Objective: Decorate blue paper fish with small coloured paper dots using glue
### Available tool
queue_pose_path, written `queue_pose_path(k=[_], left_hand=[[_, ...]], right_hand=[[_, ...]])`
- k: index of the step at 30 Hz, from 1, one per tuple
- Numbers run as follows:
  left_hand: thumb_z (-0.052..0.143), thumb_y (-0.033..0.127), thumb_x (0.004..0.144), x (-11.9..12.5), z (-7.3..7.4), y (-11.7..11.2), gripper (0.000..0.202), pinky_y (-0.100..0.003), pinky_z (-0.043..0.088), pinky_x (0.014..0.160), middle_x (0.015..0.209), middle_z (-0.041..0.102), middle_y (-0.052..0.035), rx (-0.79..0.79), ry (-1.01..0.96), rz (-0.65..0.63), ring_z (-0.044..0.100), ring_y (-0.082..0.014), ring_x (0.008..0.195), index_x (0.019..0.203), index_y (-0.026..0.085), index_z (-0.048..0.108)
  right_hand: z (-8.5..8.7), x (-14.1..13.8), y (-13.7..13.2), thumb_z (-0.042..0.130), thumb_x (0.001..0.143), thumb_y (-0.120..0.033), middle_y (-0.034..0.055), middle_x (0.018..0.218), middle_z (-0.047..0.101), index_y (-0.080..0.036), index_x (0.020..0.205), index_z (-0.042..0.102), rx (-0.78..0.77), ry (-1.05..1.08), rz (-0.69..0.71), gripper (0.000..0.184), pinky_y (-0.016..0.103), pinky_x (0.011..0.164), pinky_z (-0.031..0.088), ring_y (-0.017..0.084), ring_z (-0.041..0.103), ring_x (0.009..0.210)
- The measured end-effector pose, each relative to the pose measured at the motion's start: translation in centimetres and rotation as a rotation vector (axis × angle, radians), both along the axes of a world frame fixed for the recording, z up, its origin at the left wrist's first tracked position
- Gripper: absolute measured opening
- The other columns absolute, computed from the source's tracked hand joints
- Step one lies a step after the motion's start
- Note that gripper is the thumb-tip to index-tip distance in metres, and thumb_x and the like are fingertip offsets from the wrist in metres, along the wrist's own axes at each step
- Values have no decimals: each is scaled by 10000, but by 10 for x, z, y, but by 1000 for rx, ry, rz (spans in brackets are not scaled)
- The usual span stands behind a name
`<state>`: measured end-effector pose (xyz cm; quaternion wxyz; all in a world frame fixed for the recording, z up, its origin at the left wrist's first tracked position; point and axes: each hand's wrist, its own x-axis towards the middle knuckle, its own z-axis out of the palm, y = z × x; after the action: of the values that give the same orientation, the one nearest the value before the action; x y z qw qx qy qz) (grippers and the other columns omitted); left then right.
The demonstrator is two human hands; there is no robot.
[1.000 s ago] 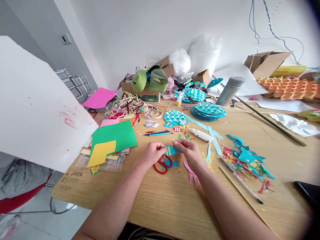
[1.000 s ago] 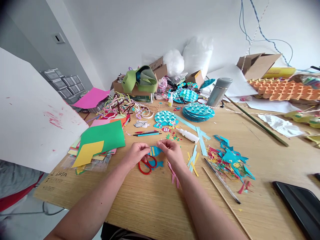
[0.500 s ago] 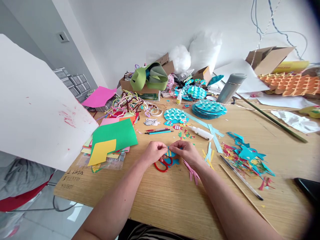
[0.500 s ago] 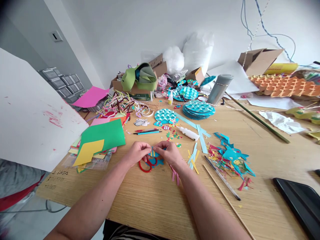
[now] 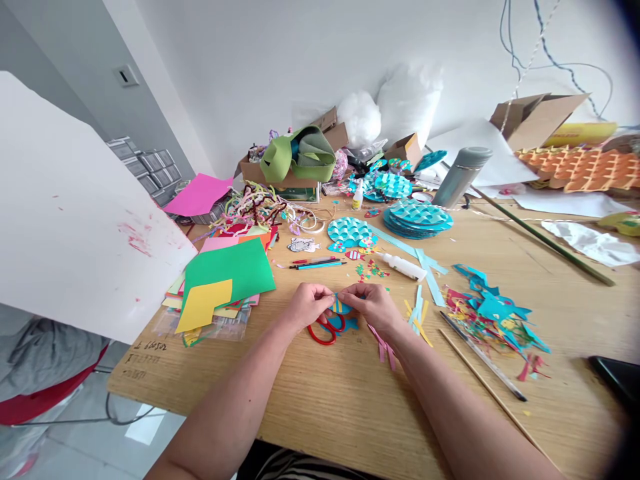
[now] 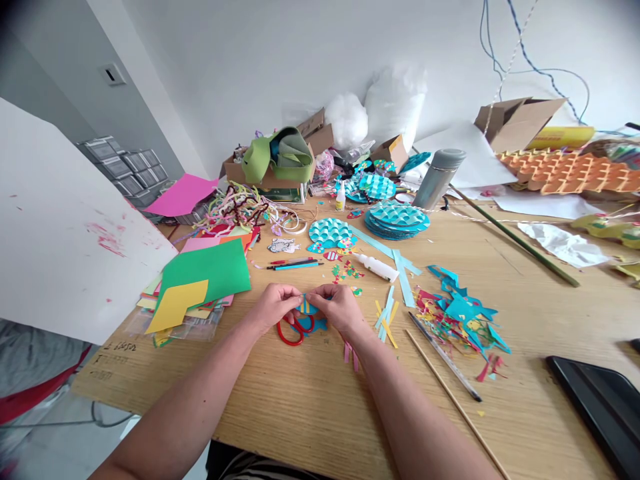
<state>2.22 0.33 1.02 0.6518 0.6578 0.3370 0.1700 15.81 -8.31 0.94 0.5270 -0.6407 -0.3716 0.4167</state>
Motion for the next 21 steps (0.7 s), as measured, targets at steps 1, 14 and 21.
queue_pose_path(k=[1,14,21], left_hand=[[598,256,703,0,0,0,134,-165,440,376,525,595,-5,0,0,-2,563,-94,433,674,129,629],[628,290,680,-1,-1,6,158,-178,424,368,537,589,11,-14,-105,135,537,-92,423,687,132,623],[679,317,632,1,2,6,213,-186,420,365,572,592,0,-84,-218,263,540,-102,462,702,119,647]], right_hand=[[0,0,0,725,591,-454,-12,516,561,-145,606,639,-2,5,0,321,212,428,357,94,454,466],[5,1,1,662,648,-627,62,803,671,-142,902,662,110,-11,-175,547,271,652,431,161,580,722],[1,-10,1,713,563,-629,-34,509,496,-172,620,545,32,121,-31,490,230,456,295,83,394,468]])
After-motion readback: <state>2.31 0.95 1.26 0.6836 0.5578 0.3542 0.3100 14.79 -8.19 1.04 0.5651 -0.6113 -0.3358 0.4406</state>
